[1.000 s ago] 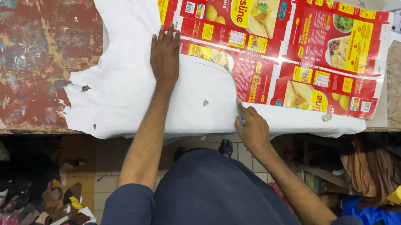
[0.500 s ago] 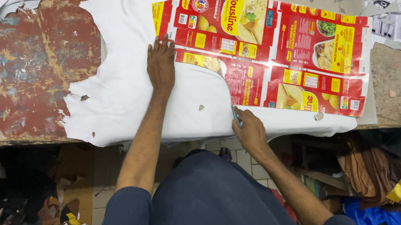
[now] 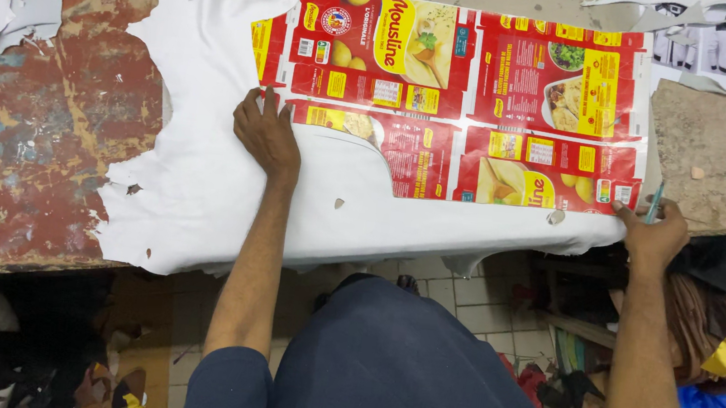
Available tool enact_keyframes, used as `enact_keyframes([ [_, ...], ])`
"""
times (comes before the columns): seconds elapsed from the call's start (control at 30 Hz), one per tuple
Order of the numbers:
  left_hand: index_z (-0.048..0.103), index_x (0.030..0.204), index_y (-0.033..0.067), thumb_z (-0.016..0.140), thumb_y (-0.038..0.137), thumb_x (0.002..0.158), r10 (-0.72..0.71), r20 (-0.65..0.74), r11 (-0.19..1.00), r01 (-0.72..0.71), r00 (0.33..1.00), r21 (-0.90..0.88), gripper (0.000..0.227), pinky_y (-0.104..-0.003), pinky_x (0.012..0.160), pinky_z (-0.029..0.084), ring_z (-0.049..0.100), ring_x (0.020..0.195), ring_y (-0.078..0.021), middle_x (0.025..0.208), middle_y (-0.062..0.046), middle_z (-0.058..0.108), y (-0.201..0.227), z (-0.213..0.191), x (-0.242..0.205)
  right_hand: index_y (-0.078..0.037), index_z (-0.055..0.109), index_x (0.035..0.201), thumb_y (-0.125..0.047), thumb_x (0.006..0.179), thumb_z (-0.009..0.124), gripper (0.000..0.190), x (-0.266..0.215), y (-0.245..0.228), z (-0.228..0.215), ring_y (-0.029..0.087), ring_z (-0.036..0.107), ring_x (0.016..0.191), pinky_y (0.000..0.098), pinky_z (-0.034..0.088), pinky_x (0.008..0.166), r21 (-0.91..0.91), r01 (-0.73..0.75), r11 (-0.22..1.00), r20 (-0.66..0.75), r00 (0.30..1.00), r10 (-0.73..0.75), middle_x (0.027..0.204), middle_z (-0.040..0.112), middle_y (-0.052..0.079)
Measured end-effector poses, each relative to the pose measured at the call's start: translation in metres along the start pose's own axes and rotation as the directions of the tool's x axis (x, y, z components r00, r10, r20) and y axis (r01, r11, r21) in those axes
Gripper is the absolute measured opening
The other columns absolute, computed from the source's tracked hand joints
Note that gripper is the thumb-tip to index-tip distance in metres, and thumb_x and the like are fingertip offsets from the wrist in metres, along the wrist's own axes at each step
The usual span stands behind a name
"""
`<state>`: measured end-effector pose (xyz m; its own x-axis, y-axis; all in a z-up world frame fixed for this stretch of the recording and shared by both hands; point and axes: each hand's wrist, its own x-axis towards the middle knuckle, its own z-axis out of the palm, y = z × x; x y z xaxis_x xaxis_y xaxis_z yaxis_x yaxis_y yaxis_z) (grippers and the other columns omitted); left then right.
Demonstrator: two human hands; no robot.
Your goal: The person places a printed paper template on a large white fabric sheet and uses a utility knife to cut the fabric along the template's edges. After cutting, the person removes the template and adjusts the fabric pieces on the work surface.
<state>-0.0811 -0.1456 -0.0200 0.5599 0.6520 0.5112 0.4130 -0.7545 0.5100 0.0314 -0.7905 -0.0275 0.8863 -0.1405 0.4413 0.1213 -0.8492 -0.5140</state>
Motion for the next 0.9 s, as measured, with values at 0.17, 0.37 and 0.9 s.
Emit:
enact_keyframes([
  [0.17,0.069,0.131,0.0057,0.079,0.014,0.091,-0.070,0.003,0.994,0.070,0.998,-0.085,0.042,-0.043,0.106,0.042,0.051,0.126,-0.0279,0.135,-0.007,0.062,-0.003,0.002,0.004,0.002,0.078,0.103,-0.011,0.083,0.092,0.028,-0.005,0.018,0.016,0.014,0.067,0.080,0.0311,0.055,0.078,0.208,-0.159,0.965,0.014,0.987,0.160,0.091,0.075,0.009],
  [0.37,0.073,0.124,0.0051,0.079,0.015,0.092,-0.075,0.006,0.990,0.075,0.997,-0.119,0.033,-0.044,0.107,0.041,0.051,0.126,-0.0279,0.136,-0.008,0.064,-0.005,0.003,0.001,0.004,0.075,0.102,-0.010,0.089,0.091,0.026,0.002,0.026,0.023,0.009,0.060,0.072,0.0262,0.050,0.065,0.345,-0.261,0.902,0.086,0.965,0.246,0.085,0.070,0.004],
  [0.9,0.073,0.126,0.0063,0.078,0.017,0.092,-0.094,0.016,0.995,0.094,0.995,-0.039,0.036,-0.042,0.106,0.041,0.052,0.122,-0.0248,0.139,-0.004,0.064,-0.004,0.010,0.006,0.003,0.073,0.098,-0.001,0.095,0.084,0.012,0.005,0.020,0.021,0.007,0.055,0.061,0.0216,0.040,0.053,0.490,-0.350,0.798,0.193,0.937,0.293,0.078,0.066,0.002],
])
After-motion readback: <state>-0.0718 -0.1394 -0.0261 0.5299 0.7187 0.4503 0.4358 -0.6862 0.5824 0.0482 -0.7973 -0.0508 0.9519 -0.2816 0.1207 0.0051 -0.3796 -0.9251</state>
